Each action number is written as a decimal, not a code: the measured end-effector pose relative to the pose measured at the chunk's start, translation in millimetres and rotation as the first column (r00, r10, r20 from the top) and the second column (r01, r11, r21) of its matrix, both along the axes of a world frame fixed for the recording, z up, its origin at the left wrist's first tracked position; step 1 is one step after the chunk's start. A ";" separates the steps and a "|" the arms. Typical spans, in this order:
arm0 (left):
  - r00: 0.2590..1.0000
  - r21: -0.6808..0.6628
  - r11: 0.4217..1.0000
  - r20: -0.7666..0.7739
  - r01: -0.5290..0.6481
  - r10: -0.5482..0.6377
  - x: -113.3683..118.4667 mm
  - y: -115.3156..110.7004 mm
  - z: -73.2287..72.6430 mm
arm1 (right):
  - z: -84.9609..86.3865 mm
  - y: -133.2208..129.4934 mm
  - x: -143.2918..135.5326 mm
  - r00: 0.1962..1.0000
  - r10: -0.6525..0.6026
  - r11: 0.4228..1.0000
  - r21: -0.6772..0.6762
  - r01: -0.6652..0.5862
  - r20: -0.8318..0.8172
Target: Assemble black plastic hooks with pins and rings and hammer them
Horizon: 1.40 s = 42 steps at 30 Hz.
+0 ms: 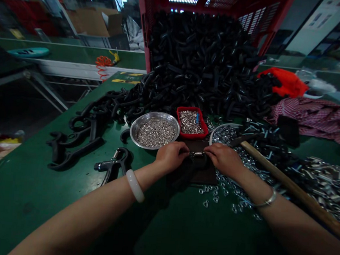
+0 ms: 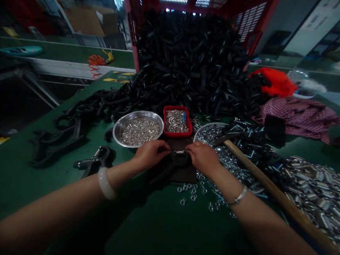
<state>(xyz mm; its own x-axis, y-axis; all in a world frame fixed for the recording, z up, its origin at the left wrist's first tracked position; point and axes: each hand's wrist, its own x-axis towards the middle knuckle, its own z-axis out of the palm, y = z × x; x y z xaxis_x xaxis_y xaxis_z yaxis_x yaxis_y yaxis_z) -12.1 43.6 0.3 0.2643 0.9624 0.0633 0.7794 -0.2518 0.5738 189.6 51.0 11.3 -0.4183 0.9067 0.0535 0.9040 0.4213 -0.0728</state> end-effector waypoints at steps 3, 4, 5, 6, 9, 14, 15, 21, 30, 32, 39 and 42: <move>1.000 0.008 1.000 0.002 -0.004 0.004 -0.2 -0.1 0.0 | 3.3 0.4 -1.6 0.997 0.032 0.999 0.019 -0.034 0.064; 1.000 0.016 1.000 0.004 -0.002 0.002 -0.4 -0.2 -0.1 | 4.2 0.7 -1.4 0.995 0.044 0.999 0.022 -0.046 0.086; 1.000 0.024 1.000 0.006 -0.002 0.002 -0.5 -0.3 -0.4 | 5.1 1.0 -1.0 0.993 0.055 0.998 0.022 -0.058 0.103; 1.000 0.028 1.000 0.006 -0.003 0.003 -0.7 -0.4 -0.7 | 5.8 1.3 -0.3 0.991 0.067 0.997 0.017 -0.070 0.112; 1.000 0.031 1.000 0.008 0.002 -0.002 -1.1 -0.6 -1.4 | 7.2 2.0 2.5 0.984 0.112 0.994 0.001 -0.113 0.138; 1.000 0.043 0.999 -0.002 0.013 -0.013 -1.6 -0.5 -1.8 | 9.0 4.9 5.0 0.952 0.160 0.987 -0.025 -0.159 0.261; 1.000 0.043 0.999 -0.002 0.016 -0.016 -1.7 -0.4 -1.7 | 9.2 6.1 5.2 0.948 0.161 0.987 -0.034 -0.158 0.275; 1.000 0.033 0.999 0.019 0.023 -0.024 -2.2 0.6 -1.5 | 7.4 14.1 6.2 0.951 0.190 0.982 -0.068 -0.178 0.244; 1.000 0.024 1.000 0.012 0.017 -0.017 -1.7 0.5 -0.8 | 17.1 20.4 3.9 0.948 0.234 0.967 -0.154 -0.204 0.217; 1.000 0.021 1.000 0.005 0.013 -0.013 -1.8 0.4 -0.4 | 19.8 21.8 4.2 0.944 0.261 0.957 -0.184 -0.225 0.204; 1.000 0.024 1.000 -0.009 0.009 -0.009 -2.2 0.8 -1.4 | 24.9 23.2 5.2 0.931 0.313 0.936 -0.228 -0.268 0.190; 1.000 0.027 1.000 -0.008 0.008 -0.008 -2.0 0.6 -1.8 | 26.7 23.5 5.5 0.918 0.353 0.918 -0.258 -0.302 0.182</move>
<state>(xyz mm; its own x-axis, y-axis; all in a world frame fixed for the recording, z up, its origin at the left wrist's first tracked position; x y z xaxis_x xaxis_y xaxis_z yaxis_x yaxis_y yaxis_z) -14.1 44.2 -1.5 0.2726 0.9582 0.0871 0.7815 -0.2733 0.5609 195.1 74.5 38.1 -0.6716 0.6941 -0.2593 0.7210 0.6928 -0.0130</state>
